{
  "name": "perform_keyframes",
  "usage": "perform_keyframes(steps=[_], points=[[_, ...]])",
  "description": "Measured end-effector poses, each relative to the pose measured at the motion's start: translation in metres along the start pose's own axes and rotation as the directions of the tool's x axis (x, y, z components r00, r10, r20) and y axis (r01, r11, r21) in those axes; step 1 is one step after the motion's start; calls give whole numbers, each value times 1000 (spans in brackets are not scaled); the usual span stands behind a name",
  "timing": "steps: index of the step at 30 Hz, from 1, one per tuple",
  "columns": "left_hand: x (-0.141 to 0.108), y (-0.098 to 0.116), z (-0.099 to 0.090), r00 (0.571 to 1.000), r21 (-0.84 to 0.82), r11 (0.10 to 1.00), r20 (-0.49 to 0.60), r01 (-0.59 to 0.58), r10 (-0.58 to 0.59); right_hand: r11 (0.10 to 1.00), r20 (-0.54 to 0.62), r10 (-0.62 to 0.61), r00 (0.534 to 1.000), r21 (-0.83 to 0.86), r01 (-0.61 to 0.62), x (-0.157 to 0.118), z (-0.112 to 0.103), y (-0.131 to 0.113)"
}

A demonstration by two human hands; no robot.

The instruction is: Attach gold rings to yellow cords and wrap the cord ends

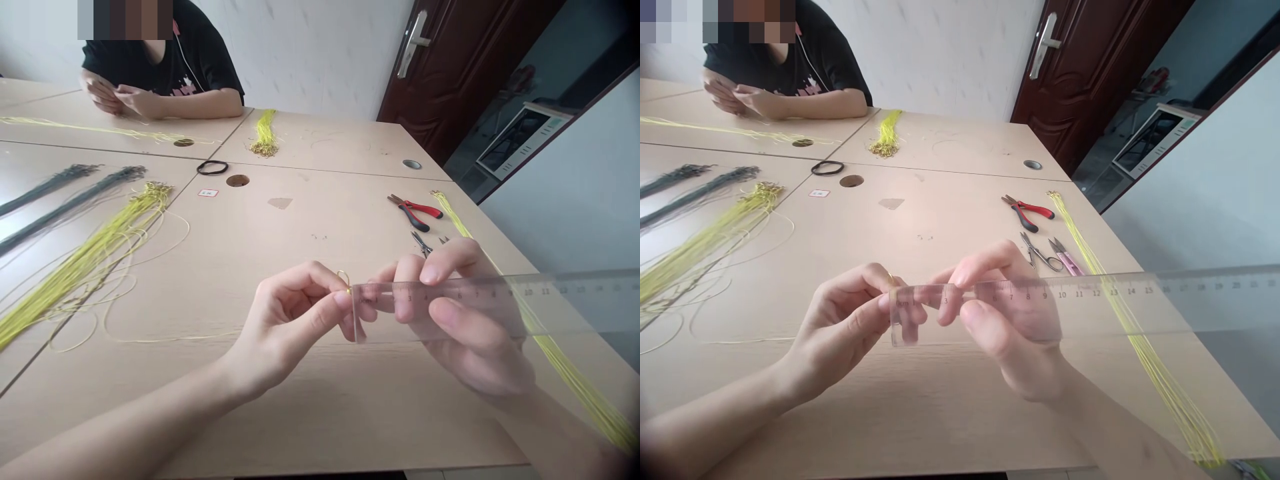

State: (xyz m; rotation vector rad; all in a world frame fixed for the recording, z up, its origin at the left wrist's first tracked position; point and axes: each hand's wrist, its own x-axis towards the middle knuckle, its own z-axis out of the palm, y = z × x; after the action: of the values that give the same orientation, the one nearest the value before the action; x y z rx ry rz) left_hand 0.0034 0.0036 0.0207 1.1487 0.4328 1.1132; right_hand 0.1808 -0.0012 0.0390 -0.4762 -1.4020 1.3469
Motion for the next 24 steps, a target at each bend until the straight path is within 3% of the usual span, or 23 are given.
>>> perform_keyframes(steps=[6,14,24], points=[[2,4,3,1000,9,1000,24,-19,19,991,23,64,998,119,-67,0,2,-2],[2,7,5,999,10,1000,30,-14,13,984,5,125,992,124,-125,-1,2,-2],[1,10,4,999,15,999,22,43,-43,980,37,96,995,172,-101,1,5,-3]])
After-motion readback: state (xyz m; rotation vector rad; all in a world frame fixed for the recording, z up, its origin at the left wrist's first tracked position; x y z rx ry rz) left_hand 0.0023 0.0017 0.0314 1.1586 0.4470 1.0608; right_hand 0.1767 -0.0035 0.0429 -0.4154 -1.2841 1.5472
